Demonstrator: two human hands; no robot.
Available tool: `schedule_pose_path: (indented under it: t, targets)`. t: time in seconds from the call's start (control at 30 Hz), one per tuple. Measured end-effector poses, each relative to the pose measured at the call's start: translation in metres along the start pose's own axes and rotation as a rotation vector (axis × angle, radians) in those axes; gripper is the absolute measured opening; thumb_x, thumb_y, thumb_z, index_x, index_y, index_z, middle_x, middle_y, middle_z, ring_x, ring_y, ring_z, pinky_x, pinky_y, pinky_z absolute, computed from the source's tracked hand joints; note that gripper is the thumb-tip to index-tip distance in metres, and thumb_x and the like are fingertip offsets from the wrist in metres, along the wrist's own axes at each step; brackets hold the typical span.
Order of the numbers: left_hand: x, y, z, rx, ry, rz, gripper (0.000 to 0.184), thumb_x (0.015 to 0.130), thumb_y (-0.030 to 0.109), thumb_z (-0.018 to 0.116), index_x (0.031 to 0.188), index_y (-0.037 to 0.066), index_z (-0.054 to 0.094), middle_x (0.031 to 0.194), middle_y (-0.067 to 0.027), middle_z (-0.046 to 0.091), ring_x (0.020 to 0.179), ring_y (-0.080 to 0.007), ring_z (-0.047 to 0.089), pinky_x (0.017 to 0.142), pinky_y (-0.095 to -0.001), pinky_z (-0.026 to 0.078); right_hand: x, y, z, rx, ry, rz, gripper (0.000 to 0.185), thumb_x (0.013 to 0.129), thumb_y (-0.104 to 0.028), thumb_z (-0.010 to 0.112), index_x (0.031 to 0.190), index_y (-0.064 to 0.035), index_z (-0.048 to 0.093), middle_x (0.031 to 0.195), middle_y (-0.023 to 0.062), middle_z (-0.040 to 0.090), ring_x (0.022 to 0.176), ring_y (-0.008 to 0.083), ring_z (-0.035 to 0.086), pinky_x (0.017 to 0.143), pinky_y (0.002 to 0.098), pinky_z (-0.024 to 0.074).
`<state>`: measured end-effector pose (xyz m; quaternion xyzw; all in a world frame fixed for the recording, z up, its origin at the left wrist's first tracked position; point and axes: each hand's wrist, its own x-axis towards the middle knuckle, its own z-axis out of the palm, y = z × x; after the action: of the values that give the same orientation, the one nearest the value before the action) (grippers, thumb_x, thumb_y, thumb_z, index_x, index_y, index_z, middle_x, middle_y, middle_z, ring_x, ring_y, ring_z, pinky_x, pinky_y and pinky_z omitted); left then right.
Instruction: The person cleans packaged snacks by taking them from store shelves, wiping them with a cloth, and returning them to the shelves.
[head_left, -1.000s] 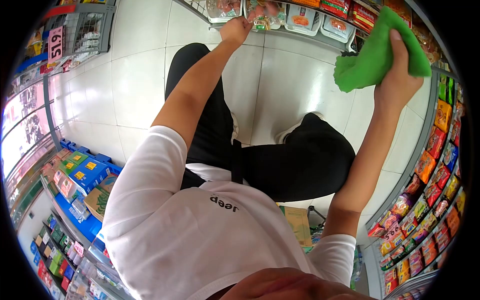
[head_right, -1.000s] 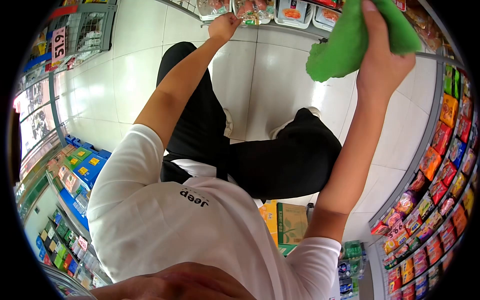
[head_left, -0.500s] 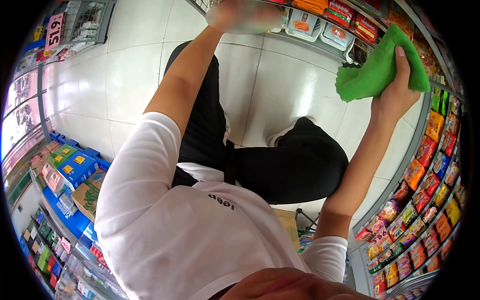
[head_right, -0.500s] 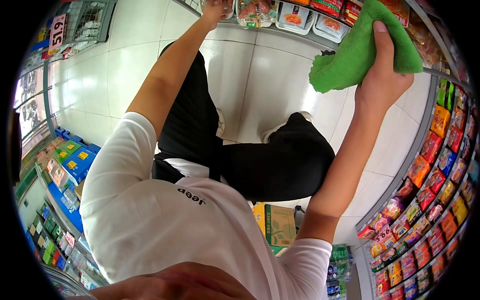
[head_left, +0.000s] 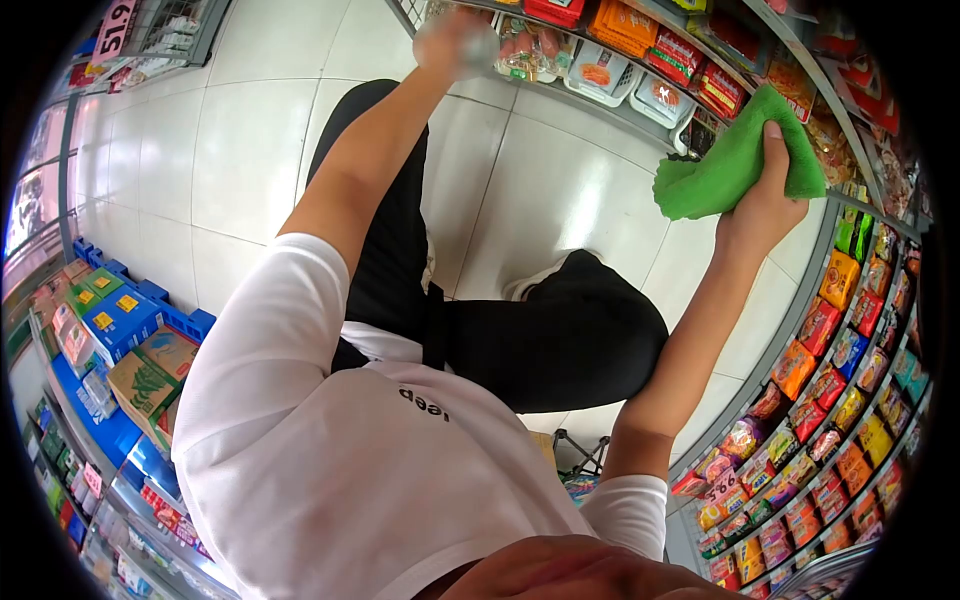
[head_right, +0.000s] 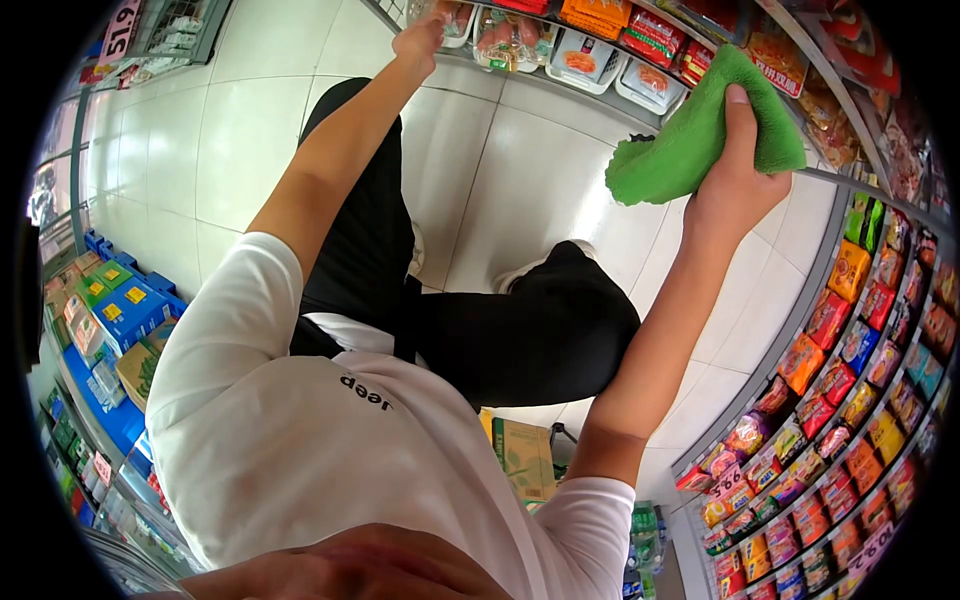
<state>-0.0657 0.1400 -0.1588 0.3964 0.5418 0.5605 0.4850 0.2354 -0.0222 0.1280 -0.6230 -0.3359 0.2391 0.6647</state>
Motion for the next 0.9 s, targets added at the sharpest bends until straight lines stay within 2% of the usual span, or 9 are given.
schedule_pose_path:
  t: [0.13,0.2,0.3,0.33,0.43,0.53,0.63,0.73,0.9]
  targets:
    - [-0.005,0.001,-0.016,-0.388,0.184,-0.335,0.026,0.088,-0.008,0.07,0.111,-0.002,0.058,0.101,-0.0121,0.069,0.101,-0.0258,0.072,0.085,-0.0346,0.06,0.0,0.001,0.003,-0.066,-0.041,0.002,0.033,0.092,-0.012,0.077,0.118,0.0069,0.067,0.11,0.0129,0.071,0.091,0.0201,0.07,0.076,0.0328,0.0601]
    - [-0.015,0.009,-0.02,-0.268,0.25,-0.458,0.041,0.088,-0.011,0.068,0.123,-0.006,0.046,0.11,-0.0167,0.068,0.106,-0.029,0.071,0.092,-0.0367,0.061,-0.003,0.0,0.007,-0.033,-0.034,0.022,0.034,0.089,-0.015,0.081,0.112,0.0072,0.071,0.107,0.0115,0.074,0.091,0.0168,0.07,0.08,0.0297,0.0569]
    - [-0.034,0.014,-0.036,-0.282,0.135,-0.489,0.061,0.087,-0.014,0.067,0.133,-0.006,0.027,0.12,-0.0244,0.062,0.11,-0.0335,0.07,0.104,-0.0409,0.059,-0.003,0.004,0.007,-0.047,-0.083,0.027,0.033,0.089,-0.015,0.082,0.112,0.0067,0.072,0.106,0.0109,0.074,0.09,0.0162,0.07,0.079,0.0286,0.0563]
    - [-0.056,0.048,-0.031,-0.337,0.094,-0.485,0.066,0.087,-0.015,0.066,0.135,-0.005,0.023,0.125,-0.0296,0.058,0.11,-0.0356,0.069,0.109,-0.0447,0.056,-0.004,0.005,0.008,-0.076,-0.08,0.027,0.034,0.089,-0.016,0.082,0.113,0.0064,0.072,0.105,0.0104,0.074,0.09,0.0156,0.069,0.079,0.0284,0.056]
    - [-0.083,0.078,-0.034,-0.319,0.071,-0.531,0.069,0.088,-0.016,0.064,0.139,-0.005,0.019,0.125,-0.0309,0.058,0.113,-0.0366,0.068,0.11,-0.0441,0.056,-0.003,0.008,0.007,-0.136,-0.146,0.05,0.037,0.09,-0.014,0.08,0.118,0.0065,0.068,0.11,0.0117,0.072,0.094,0.0173,0.069,0.08,0.0296,0.0571]
    - [-0.105,0.104,-0.04,-0.373,-0.012,-0.572,0.061,0.092,-0.016,0.06,0.141,-0.006,0.025,0.127,-0.0288,0.059,0.118,-0.0345,0.067,0.112,-0.0427,0.054,-0.004,0.009,0.009,-0.212,-0.22,0.102,0.038,0.09,-0.02,0.081,0.116,0.0052,0.07,0.107,0.0106,0.072,0.091,0.016,0.068,0.078,0.0289,0.0546]
    - [-0.117,0.111,-0.05,-0.542,-0.249,-0.626,0.047,0.095,-0.014,0.055,0.139,-0.007,0.037,0.13,-0.025,0.06,0.121,-0.0311,0.066,0.114,-0.0414,0.052,-0.005,0.009,0.009,-0.297,-0.357,0.168,0.038,0.09,-0.027,0.081,0.113,0.0027,0.073,0.102,0.0083,0.073,0.086,0.0139,0.067,0.076,0.0279,0.0529]
    - [-0.139,0.123,-0.044,-0.564,-0.289,-0.618,0.04,0.097,-0.013,0.053,0.134,-0.005,0.041,0.126,-0.0211,0.062,0.121,-0.0321,0.066,0.115,-0.0406,0.052,-0.012,0.021,0.015,-0.352,-0.451,0.259,0.036,0.093,-0.03,0.078,0.111,0.0006,0.074,0.096,0.0057,0.074,0.081,0.0124,0.066,0.074,0.0274,0.0529]
    - [-0.17,0.147,-0.028,-0.58,-0.421,-0.605,0.045,0.095,-0.015,0.056,0.134,0.003,0.041,0.131,-0.0202,0.061,0.123,-0.0321,0.065,0.116,-0.043,0.051,-0.027,0.021,0.03,-0.11,-0.592,0.482,0.039,0.096,-0.032,0.076,0.117,-0.0003,0.07,0.101,0.0055,0.072,0.087,0.013,0.067,0.077,0.0289,0.0539]
